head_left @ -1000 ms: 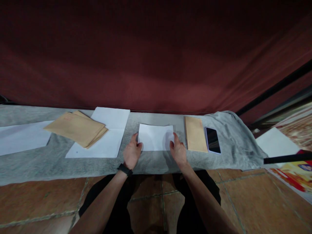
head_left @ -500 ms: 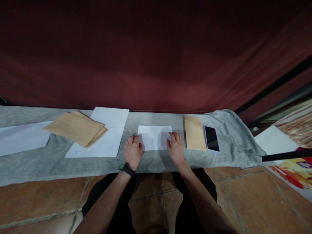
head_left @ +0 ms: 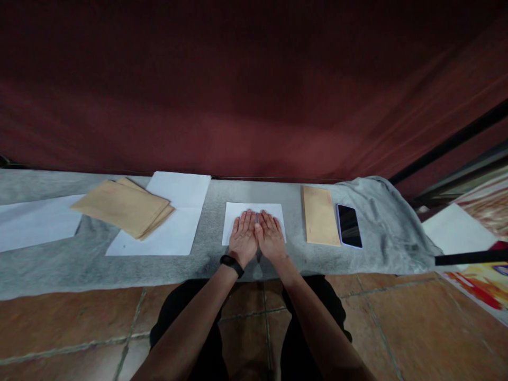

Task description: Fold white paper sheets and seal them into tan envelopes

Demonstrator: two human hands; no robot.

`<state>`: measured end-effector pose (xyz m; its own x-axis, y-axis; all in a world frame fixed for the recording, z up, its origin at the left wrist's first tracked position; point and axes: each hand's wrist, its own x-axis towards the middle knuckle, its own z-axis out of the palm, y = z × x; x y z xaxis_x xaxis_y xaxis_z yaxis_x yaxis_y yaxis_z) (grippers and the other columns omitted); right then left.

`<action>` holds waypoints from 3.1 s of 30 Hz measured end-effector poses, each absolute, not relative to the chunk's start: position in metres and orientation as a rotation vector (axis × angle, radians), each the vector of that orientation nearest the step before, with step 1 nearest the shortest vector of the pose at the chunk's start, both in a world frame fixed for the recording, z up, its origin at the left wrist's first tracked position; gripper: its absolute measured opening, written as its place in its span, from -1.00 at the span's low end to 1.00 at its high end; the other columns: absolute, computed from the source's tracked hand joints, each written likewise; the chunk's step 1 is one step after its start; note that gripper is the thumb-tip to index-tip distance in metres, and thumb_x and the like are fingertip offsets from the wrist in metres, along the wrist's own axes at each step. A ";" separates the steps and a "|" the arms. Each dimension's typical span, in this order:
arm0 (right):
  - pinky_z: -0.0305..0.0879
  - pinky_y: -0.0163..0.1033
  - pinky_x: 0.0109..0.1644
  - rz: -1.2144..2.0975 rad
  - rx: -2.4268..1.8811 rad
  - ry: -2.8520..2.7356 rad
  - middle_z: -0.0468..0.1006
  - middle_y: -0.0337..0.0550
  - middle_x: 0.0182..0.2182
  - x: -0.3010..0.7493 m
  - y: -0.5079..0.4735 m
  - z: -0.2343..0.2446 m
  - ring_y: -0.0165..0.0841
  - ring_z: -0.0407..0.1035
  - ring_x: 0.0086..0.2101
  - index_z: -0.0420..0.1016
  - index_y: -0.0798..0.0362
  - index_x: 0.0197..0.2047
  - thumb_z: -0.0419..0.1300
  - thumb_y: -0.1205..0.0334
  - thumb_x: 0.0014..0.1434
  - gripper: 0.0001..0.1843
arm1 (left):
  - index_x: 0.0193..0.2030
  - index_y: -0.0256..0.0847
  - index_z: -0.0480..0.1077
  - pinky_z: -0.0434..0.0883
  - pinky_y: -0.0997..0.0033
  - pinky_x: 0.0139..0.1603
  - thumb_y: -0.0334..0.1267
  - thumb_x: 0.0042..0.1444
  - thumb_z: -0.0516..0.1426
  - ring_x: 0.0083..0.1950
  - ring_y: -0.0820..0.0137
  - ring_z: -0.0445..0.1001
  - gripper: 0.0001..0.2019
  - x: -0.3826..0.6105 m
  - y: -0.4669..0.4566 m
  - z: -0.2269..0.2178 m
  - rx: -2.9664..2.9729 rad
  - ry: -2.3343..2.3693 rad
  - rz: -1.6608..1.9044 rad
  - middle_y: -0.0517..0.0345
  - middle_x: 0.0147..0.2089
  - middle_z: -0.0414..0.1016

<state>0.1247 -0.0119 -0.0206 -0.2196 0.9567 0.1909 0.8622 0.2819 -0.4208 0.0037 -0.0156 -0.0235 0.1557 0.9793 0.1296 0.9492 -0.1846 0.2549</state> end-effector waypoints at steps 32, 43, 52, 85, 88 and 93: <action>-0.02 0.01 0.51 0.384 -1.546 -2.188 0.18 -0.03 0.46 0.127 0.014 -0.006 -0.27 0.00 0.45 0.14 0.10 0.50 -0.28 0.06 0.53 -0.38 | 0.51 -0.48 0.05 -0.05 0.00 0.57 -0.32 0.34 -0.08 0.60 0.11 -0.10 -0.38 0.011 0.010 -0.018 2.377 1.751 0.333 -0.26 0.57 0.01; -0.12 0.07 0.51 0.159 -1.620 -2.241 0.17 0.08 0.45 0.133 0.019 -0.026 -0.17 0.03 0.44 0.16 0.20 0.48 -0.20 0.08 0.53 -0.39 | 0.52 -0.40 0.06 -0.08 0.01 0.58 -0.27 0.39 -0.15 0.60 0.18 -0.04 -0.40 -0.011 0.016 -0.021 2.378 1.883 0.396 -0.16 0.56 0.06; 0.00 0.15 0.46 -0.067 -1.725 -2.148 0.17 0.24 0.43 0.156 0.026 -0.035 -0.02 0.10 0.41 0.12 0.33 0.48 -0.16 -0.03 0.52 -0.30 | 0.51 -0.45 0.07 0.00 -0.02 0.56 -0.04 0.43 -0.18 0.59 0.11 -0.03 -0.34 -0.026 0.018 -0.022 2.275 2.087 0.474 -0.22 0.55 0.05; -0.12 0.17 0.49 0.067 -1.657 -2.388 -0.01 0.04 0.52 0.177 -0.017 -0.027 -0.08 -0.02 0.45 0.06 0.04 0.53 -0.13 0.03 0.52 -0.39 | 0.53 -0.07 0.09 -0.09 -0.18 0.56 0.01 0.45 -0.10 0.60 0.11 -0.06 -0.42 -0.031 -0.051 -0.005 2.417 1.866 0.328 0.05 0.59 -0.03; -0.13 0.17 0.49 0.062 -1.710 -2.387 -0.01 0.04 0.52 0.189 -0.017 -0.028 -0.07 -0.04 0.46 0.04 0.06 0.54 -0.15 0.01 0.52 -0.37 | 0.52 -0.08 0.11 -0.08 -0.18 0.56 0.01 0.45 -0.10 0.60 0.10 -0.06 -0.43 -0.031 -0.052 -0.004 2.420 1.859 0.318 0.05 0.59 -0.04; -0.15 0.23 0.49 0.021 -1.787 -2.252 0.03 0.14 0.50 0.199 -0.015 -0.029 -0.04 -0.08 0.46 0.05 0.16 0.53 -0.17 -0.03 0.51 -0.33 | 0.52 -0.15 0.12 -0.12 -0.12 0.59 -0.04 0.45 -0.08 0.61 0.11 -0.10 -0.43 -0.030 -0.052 -0.004 2.465 1.832 0.363 0.03 0.59 -0.05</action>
